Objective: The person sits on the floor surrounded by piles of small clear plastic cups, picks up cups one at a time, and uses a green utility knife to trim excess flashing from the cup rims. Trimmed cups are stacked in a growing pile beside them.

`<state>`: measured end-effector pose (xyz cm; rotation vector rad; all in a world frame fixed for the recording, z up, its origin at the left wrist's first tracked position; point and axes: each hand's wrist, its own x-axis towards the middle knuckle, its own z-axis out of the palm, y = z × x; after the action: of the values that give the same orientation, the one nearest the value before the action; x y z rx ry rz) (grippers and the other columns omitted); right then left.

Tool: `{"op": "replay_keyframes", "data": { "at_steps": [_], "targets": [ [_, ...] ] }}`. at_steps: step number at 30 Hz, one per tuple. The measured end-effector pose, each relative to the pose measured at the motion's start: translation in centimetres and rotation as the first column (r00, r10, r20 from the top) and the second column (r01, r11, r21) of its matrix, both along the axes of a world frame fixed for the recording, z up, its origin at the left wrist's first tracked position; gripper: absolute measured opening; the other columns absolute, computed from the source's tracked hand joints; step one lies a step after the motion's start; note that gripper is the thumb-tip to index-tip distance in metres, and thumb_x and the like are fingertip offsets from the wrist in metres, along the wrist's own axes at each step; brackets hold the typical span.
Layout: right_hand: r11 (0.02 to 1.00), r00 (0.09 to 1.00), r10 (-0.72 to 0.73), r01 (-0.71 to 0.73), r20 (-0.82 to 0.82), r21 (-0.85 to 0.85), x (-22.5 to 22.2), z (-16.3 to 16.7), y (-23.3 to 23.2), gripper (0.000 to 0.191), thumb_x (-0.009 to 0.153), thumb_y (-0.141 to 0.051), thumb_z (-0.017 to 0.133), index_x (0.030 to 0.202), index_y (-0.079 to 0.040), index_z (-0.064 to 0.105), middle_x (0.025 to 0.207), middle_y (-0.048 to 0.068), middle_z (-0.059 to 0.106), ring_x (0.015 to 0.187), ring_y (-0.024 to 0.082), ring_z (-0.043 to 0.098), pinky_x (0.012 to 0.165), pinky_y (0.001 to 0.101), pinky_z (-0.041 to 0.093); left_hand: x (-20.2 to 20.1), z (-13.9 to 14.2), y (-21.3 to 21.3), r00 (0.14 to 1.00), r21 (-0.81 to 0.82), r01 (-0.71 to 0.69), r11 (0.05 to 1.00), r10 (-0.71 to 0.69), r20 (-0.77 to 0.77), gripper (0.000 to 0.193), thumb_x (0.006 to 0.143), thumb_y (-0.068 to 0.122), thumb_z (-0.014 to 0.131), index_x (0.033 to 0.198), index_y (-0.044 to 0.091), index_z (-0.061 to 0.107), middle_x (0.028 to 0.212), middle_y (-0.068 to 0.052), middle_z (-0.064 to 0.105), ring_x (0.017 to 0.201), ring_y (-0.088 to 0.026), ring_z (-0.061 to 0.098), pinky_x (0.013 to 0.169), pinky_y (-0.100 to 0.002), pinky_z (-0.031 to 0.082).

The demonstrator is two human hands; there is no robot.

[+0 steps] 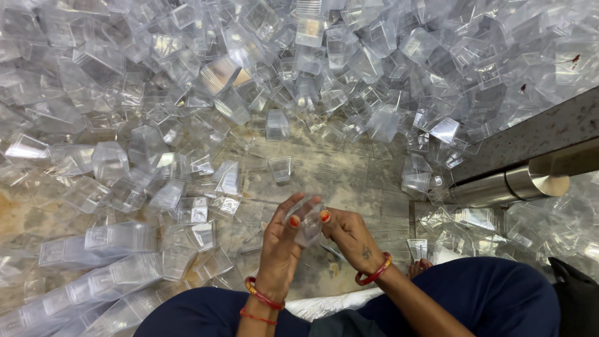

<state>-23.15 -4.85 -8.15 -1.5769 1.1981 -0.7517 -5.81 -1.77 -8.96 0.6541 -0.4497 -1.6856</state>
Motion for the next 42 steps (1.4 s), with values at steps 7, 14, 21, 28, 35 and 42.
{"op": "replay_keyframes", "data": {
  "at_steps": [7, 14, 21, 28, 35, 42],
  "targets": [
    [0.999, 0.983, -0.034, 0.027, -0.179, -0.040, -0.1, 2.3, -0.2, 0.047, 0.086, -0.051, 0.068, 0.083, -0.005, 0.057, 0.060, 0.000, 0.048, 0.054, 0.010, 0.045, 0.049, 0.0314, 0.037, -0.6, -0.2, -0.1, 0.997, -0.047, -0.039, 0.998, 0.042, 0.065, 0.071, 0.087, 0.031, 0.077, 0.147, 0.005, 0.050, 0.141, -0.013, 0.063, 0.123, -0.023, 0.064, 0.101, -0.037, 0.054],
    [0.999, 0.941, 0.002, -0.015, -0.338, -0.038, 0.2, 4.3, -0.6, 0.054, 0.077, -0.055, 0.072, 0.075, -0.003, 0.053, 0.051, 0.007, 0.043, 0.046, 0.018, 0.043, 0.046, 0.0372, 0.033, -0.5, -0.7, -0.1, 0.978, -0.068, -0.054, 0.996, 0.067, 0.199, 0.067, 0.086, 0.025, 0.077, 0.146, 0.005, 0.053, 0.137, -0.012, 0.066, 0.120, -0.023, 0.067, 0.097, -0.036, 0.057],
    [0.997, 0.937, 0.054, -0.071, -0.346, -0.037, 0.3, 4.4, -0.4, 0.056, 0.087, -0.057, 0.062, 0.082, -0.002, 0.057, 0.051, 0.008, 0.043, 0.047, 0.019, 0.043, 0.048, 0.0380, 0.036, -0.4, -1.3, -0.3, 0.949, -0.148, -0.109, 0.983, 0.147, 0.279, 0.063, 0.086, 0.016, 0.077, 0.144, 0.004, 0.055, 0.137, -0.013, 0.066, 0.119, -0.023, 0.067, 0.099, -0.036, 0.058],
    [0.997, 0.951, 0.071, -0.071, -0.302, 0.012, 0.3, 3.8, 0.0, 0.058, 0.096, -0.054, 0.053, 0.076, 0.000, 0.061, 0.048, 0.008, 0.045, 0.045, 0.015, 0.044, 0.045, 0.0363, 0.036, -0.5, -2.5, -0.4, 0.950, -0.119, -0.159, 0.980, 0.185, 0.253, 0.064, 0.085, 0.006, 0.078, 0.144, 0.004, 0.053, 0.138, -0.012, 0.064, 0.121, -0.024, 0.066, 0.099, -0.036, 0.057],
    [0.997, 0.979, -0.025, 0.008, -0.203, -0.082, -0.9, 1.0, -0.5, 0.053, 0.101, -0.047, 0.047, 0.076, -0.005, 0.067, 0.050, -0.001, 0.044, 0.046, 0.009, 0.041, 0.045, 0.0318, 0.032, -0.7, -2.5, -0.4, 0.867, -0.106, -0.308, 0.946, 0.325, 0.379, 0.051, 0.092, 0.016, 0.074, 0.139, 0.003, 0.057, 0.133, -0.013, 0.069, 0.120, -0.021, 0.064, 0.099, -0.033, 0.054],
    [0.975, 0.818, -0.208, 0.216, -0.536, -0.049, 0.1, 2.6, -2.1, 0.042, 0.074, -0.048, 0.082, 0.087, -0.010, 0.073, 0.051, -0.001, 0.050, 0.046, 0.011, 0.044, 0.046, 0.0343, 0.030, 2.0, -1.4, 0.5, 0.814, 0.406, -0.568, 0.716, 0.564, 0.143, 0.038, 0.100, 0.038, 0.055, 0.123, 0.008, 0.060, 0.117, -0.006, 0.066, 0.112, -0.028, 0.070, 0.076, -0.038, 0.059]
  ]
}}
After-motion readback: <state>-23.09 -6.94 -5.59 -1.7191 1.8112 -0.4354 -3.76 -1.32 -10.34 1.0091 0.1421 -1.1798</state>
